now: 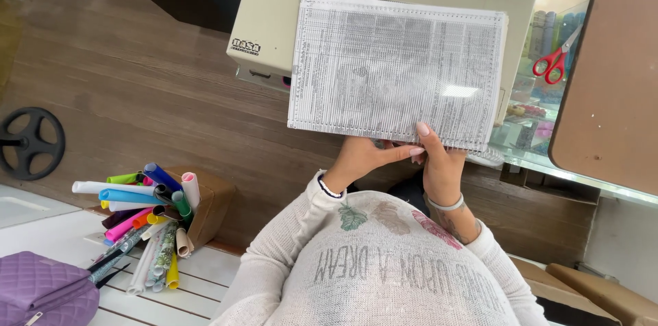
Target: Binding a stack of papers with a spiral coil to create a notebook
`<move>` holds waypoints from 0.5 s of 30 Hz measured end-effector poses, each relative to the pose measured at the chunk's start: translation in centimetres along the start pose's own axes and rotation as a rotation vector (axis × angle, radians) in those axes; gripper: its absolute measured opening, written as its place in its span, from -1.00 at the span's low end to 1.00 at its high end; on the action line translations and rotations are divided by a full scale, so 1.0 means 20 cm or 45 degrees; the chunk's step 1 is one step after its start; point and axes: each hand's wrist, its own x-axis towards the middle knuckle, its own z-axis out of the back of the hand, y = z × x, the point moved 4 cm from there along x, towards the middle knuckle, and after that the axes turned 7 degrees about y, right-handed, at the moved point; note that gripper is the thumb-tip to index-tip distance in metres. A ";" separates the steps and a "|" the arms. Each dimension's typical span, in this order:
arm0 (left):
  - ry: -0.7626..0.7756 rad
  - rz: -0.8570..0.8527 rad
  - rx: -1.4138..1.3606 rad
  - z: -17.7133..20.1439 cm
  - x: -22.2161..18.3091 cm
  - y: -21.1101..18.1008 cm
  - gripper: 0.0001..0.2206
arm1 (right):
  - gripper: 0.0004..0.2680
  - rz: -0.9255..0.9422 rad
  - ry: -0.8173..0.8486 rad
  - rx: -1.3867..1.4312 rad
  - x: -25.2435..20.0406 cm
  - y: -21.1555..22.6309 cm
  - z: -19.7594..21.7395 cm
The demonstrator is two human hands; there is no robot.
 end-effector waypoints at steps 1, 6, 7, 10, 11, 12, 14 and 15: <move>0.002 0.000 0.002 -0.01 0.01 0.04 -0.44 | -0.70 0.001 -0.003 0.001 0.00 -0.09 0.06; 0.013 -0.190 -0.209 -0.10 0.07 0.46 -0.42 | -0.66 -0.039 0.036 -0.021 0.00 -0.34 0.26; 0.013 -0.189 -0.208 -0.12 0.07 0.47 -0.42 | -0.66 -0.040 0.036 -0.020 -0.01 -0.34 0.26; -0.043 -0.284 -0.304 -0.15 0.11 0.49 -0.50 | -0.70 0.039 0.182 0.034 0.00 -0.30 0.24; -0.063 -0.309 -0.332 -0.15 0.12 0.51 -0.51 | -0.76 0.065 0.230 0.078 0.00 -0.29 0.24; -0.083 -0.332 -0.359 -0.14 0.13 0.53 -0.51 | -0.82 0.088 0.277 0.122 0.01 -0.27 0.24; -0.075 -0.351 -0.417 -0.14 0.14 0.57 -0.53 | -0.87 0.099 0.293 0.174 0.01 -0.28 0.25; -0.067 -0.370 -0.475 -0.13 0.15 0.59 -0.55 | -0.89 0.110 0.309 0.225 0.01 -0.28 0.26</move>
